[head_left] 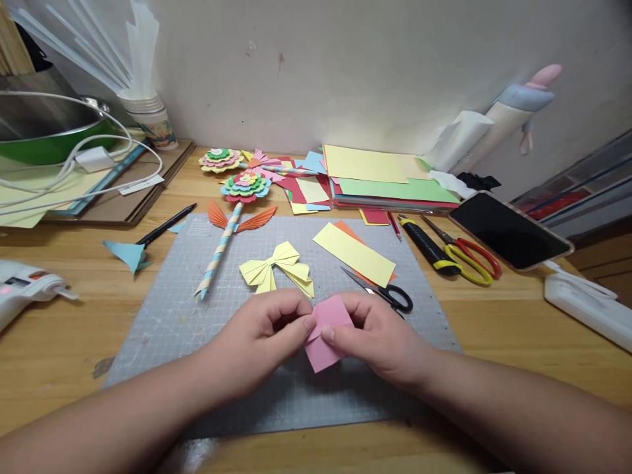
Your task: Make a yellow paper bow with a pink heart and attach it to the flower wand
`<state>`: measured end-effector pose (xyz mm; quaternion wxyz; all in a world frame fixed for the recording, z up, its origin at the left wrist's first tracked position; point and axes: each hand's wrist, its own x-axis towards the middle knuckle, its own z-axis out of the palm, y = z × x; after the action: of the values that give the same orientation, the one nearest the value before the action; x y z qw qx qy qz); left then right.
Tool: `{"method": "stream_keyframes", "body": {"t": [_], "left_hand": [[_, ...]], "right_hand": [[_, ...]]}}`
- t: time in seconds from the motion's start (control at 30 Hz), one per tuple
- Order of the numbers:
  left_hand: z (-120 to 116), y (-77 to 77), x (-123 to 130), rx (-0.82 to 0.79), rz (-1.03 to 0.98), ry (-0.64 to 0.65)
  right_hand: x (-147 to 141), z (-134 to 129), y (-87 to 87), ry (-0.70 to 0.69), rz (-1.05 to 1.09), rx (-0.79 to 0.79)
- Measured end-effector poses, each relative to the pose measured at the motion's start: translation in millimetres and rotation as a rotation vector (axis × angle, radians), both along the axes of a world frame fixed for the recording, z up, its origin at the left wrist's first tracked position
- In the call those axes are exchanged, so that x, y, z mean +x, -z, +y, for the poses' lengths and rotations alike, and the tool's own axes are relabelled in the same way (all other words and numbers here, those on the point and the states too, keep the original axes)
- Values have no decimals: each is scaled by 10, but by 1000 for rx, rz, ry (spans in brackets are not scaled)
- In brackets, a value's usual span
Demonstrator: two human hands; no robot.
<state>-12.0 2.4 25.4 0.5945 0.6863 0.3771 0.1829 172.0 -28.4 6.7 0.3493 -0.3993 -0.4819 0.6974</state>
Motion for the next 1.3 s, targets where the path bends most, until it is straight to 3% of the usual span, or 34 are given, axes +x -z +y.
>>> {"method": "stream_keyframes", "body": {"t": [0.17, 0.3, 0.53, 0.77, 1.03, 1.3], "left_hand": [[-20, 1, -18, 32, -29, -29], [-22, -5, -17, 106, -7, 24], [-59, -23, -25, 167, 18, 14], [-31, -2, -53, 140, -9, 109], [-30, -5, -6, 154, -28, 57], [-39, -8, -32, 193, 2, 62]], "right_hand": [[14, -11, 7, 43, -17, 37], [16, -11, 2, 88, -13, 60], [8, -17, -2, 74, -6, 97], [-12, -23, -30, -35, -18, 40], [-2, 1, -36, -107, -40, -40], [0, -1, -36, -158, 5, -17]]}}
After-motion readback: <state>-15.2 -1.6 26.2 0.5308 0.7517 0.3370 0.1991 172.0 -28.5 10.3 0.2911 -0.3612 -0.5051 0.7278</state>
